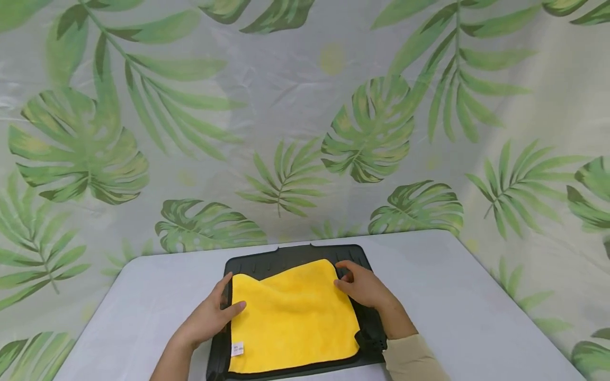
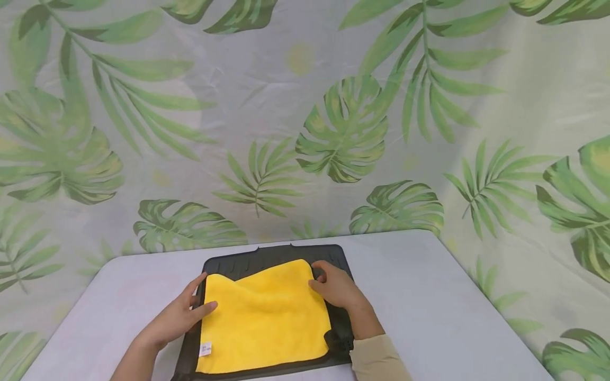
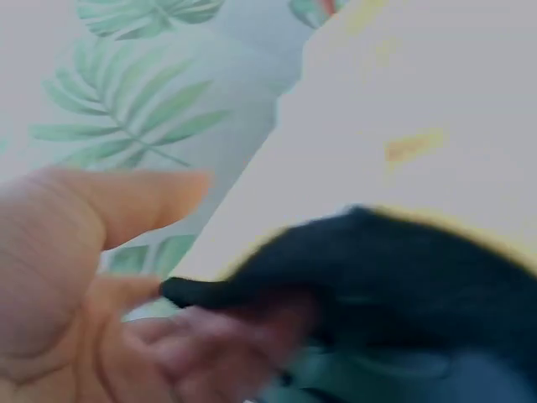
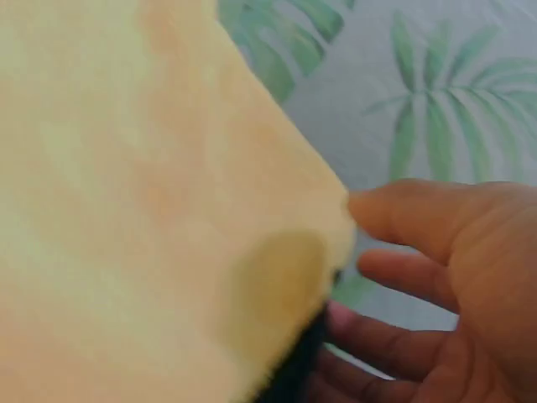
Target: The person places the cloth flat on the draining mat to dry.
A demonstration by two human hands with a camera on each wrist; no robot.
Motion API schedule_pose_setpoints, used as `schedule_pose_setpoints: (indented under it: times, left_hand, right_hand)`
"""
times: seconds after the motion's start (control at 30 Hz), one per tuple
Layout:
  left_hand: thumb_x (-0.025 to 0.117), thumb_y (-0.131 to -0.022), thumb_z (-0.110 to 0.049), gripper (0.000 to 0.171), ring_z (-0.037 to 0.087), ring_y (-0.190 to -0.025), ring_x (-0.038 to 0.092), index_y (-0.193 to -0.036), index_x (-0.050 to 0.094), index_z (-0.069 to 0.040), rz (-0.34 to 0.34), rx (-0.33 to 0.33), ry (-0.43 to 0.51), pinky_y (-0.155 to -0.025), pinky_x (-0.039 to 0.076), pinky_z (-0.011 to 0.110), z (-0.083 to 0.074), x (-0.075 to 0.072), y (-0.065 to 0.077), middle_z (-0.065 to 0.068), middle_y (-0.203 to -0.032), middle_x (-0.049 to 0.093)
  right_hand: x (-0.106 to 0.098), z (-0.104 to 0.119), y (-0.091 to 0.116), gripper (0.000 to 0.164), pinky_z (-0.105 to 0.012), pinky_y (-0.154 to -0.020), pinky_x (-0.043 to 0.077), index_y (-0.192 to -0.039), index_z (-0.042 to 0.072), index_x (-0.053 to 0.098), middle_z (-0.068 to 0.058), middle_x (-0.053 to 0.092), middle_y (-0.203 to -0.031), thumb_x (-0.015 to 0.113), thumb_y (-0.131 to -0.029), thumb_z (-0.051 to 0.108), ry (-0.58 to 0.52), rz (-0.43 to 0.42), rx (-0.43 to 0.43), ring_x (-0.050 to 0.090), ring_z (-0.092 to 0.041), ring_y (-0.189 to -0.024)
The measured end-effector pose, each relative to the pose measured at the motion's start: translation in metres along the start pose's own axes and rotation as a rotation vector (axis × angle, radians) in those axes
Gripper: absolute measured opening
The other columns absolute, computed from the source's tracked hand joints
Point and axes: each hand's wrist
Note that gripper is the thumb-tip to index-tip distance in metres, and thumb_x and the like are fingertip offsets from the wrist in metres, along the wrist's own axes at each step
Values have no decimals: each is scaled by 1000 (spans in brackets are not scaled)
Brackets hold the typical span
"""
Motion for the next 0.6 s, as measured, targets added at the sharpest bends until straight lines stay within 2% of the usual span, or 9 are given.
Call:
schedule_pose_setpoints:
  times: [0.1, 0.17, 0.27, 0.33, 0.37, 0.43, 0.47, 0.53, 0.6]
  left_hand:
    - [66, -100, -31, 85, 19, -68, 65, -165, 13, -14, -70, -10, 39, -60, 56, 36, 1, 6, -5, 20, -115, 68]
    - [63, -102, -24, 80, 18, -66, 65, -165, 15, -14, -86, -1, 59, -56, 54, 35, 3, 8, -6, 25, -123, 66]
    - [58, -102, -12, 76, 16, -53, 53, -165, 16, -17, -84, 22, 42, -50, 48, 32, 3, 10, -6, 31, -147, 50]
    - [55, -100, -4, 77, 14, -48, 45, -165, 17, -18, -75, 44, 34, -47, 44, 30, 2, 11, -7, 31, -163, 29]
    - [53, -99, -2, 77, 14, -46, 41, -165, 16, -18, -70, 55, 29, -46, 41, 29, 1, 11, -6, 30, -167, 18]
    - [50, -96, 2, 80, 14, -42, 33, -165, 15, -18, -60, 60, 34, -44, 38, 27, 0, 11, -6, 27, -169, 13]
    - [49, -95, 3, 81, 14, -42, 31, -166, 15, -18, -59, 61, 30, -44, 36, 27, -1, 11, -6, 26, -170, 13]
    - [49, -94, 2, 81, 16, -43, 31, -165, 17, -17, -69, 65, 11, -43, 37, 29, -2, 10, -6, 25, -169, 17]
    - [54, -99, -5, 74, 29, -60, 59, -164, 21, -15, -92, 89, -29, -59, 55, 39, -3, 10, -6, 25, -168, 22]
  right_hand:
    - [9, 3, -2, 41, -39, -79, 57, -137, 17, 61, -9, 68, -116, 70, -98, 25, -13, -55, -34, 65, -21, -96]
    - [12, 6, -3, 38, -36, -78, 56, -136, 18, 62, -11, 67, -125, 70, -98, 21, -15, -72, -61, 64, -21, -100]
    - [12, 8, -3, 41, -30, -62, 49, -138, 19, 61, -13, 63, -138, 66, -98, 10, -45, -58, -78, 56, -16, -71]
    - [9, 9, -2, 47, -26, -52, 40, -141, 19, 60, -15, 58, -145, 63, -96, 4, -77, -39, -76, 41, -14, -54]
    - [7, 9, -2, 50, -25, -49, 36, -142, 19, 59, -15, 56, -148, 61, -95, 2, -95, -28, -71, 32, -14, -49]
    - [4, 8, -1, 52, -25, -46, 31, -142, 18, 60, -16, 55, -149, 59, -93, 1, -114, -17, -59, 24, -14, -44]
    - [2, 8, -1, 50, -25, -46, 32, -140, 18, 62, -16, 56, -148, 59, -93, 1, -124, -18, -56, 25, -14, -45]
    - [0, 7, -1, 40, -26, -51, 42, -133, 16, 67, -14, 61, -143, 61, -96, 5, -118, -39, -63, 41, -12, -53]
    - [-1, 6, -1, 26, -29, -61, 51, -124, 16, 72, -10, 68, -132, 64, -99, 11, -106, -80, -75, 56, -14, -68]
Point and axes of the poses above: each hand's wrist, its own y-axis away from the middle knuckle, its own x-axis out of the palm, z = x × y
